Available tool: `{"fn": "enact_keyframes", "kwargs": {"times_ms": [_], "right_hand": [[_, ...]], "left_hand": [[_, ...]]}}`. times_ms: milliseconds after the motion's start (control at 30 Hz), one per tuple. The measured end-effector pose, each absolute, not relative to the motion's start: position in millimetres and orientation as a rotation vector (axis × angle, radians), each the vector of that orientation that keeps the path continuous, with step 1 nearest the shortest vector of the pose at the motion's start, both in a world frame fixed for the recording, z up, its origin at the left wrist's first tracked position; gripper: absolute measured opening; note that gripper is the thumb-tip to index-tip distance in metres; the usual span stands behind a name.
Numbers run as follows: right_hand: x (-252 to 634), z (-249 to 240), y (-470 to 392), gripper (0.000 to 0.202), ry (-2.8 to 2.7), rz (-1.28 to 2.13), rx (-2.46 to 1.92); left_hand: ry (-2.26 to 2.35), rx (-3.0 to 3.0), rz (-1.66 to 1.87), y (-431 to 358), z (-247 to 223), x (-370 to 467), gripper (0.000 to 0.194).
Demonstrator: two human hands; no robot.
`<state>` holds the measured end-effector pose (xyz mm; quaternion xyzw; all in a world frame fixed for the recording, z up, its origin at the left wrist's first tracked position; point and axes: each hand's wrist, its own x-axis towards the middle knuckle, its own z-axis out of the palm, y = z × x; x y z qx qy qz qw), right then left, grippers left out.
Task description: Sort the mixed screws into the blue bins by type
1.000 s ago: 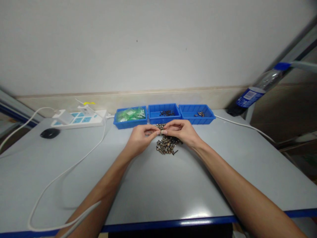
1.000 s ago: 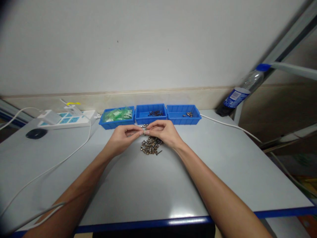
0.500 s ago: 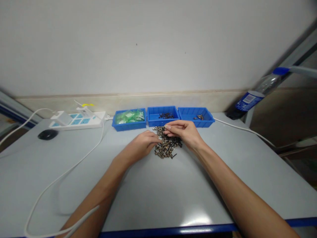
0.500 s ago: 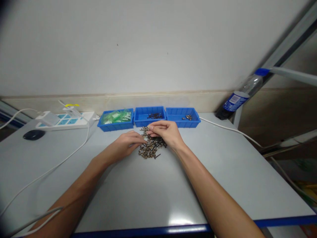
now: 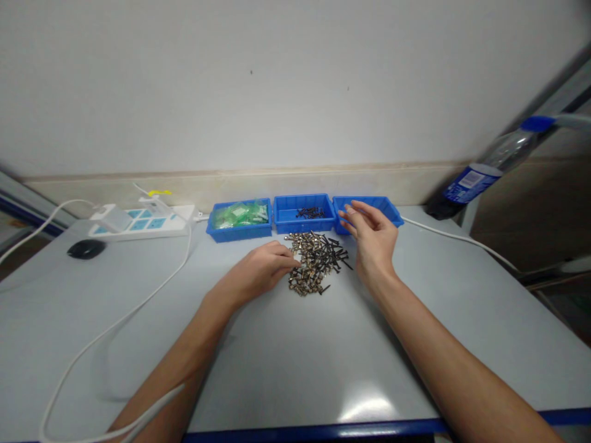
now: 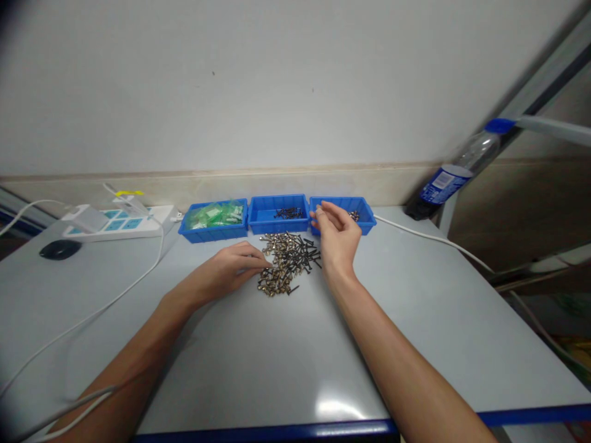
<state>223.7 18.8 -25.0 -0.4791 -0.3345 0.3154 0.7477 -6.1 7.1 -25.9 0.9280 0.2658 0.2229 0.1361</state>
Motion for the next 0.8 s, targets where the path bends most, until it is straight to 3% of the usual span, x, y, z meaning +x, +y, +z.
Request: {"fn": "enact_keyframes", "kwargs": {"times_ms": [433,800], "right_hand": [[215,-19,9,0.025,-0.948,0.817,-1.139],[212,-19,8,0.021,-1.048,0.933,-1.116]], "left_hand": [[0.731,2.648,0.588,2,-13,-5,0.019],[1.004,2.700,0.683,12,-30,-10,0.015]]}}
